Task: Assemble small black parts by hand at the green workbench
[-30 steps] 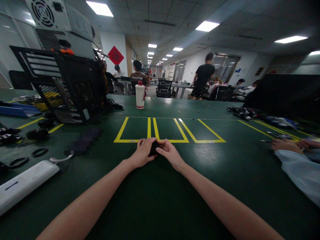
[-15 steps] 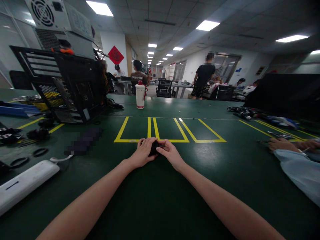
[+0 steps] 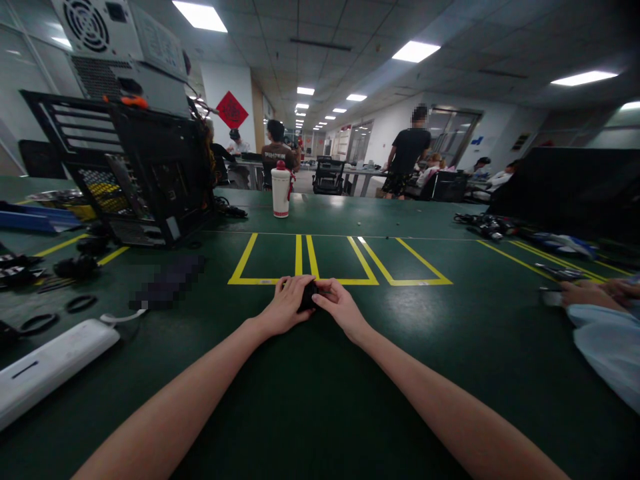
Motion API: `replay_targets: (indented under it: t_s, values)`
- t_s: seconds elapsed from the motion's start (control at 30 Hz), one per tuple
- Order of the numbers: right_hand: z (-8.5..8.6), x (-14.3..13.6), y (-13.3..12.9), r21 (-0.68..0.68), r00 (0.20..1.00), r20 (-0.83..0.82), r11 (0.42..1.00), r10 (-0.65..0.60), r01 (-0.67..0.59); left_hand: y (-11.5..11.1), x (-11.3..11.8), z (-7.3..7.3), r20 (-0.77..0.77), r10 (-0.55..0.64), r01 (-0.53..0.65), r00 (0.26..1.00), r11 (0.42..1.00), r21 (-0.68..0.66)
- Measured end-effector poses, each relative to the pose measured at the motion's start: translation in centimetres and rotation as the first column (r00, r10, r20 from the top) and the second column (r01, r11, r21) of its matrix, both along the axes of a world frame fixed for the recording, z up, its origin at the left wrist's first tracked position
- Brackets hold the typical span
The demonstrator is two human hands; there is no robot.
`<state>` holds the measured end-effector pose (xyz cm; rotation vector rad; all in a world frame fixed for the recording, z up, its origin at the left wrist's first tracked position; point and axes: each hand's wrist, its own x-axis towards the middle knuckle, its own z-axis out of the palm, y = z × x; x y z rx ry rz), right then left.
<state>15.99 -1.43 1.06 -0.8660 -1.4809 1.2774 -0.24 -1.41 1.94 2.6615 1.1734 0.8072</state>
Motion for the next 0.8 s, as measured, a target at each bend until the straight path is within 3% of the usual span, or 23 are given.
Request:
replay_targets:
  t_s: [0.23, 0.53, 0.8]
  values:
    - [0.0, 0.4, 0.2, -0.033, 0.996, 0.023, 0.996, 0.082, -0.082, -0.5, -0.2, 0.6, -0.011, -0.02, 0.02, 1.0, 1.0, -0.014]
    - [0.2, 0.2, 0.2, -0.008, 0.999, 0.048, 1.0, 0.024, -0.024, 0.4, 0.2, -0.7, 0.02, 0.016, -0.016, 1.0, 0.999, 0.044]
    - [0.4, 0.2, -0.1, 0.019, 0.997, 0.01, 0.996, 0.081, -0.082, 0.2, -0.1, -0.4, 0.01, -0.002, 0.002, 1.0, 0.999, 0.036]
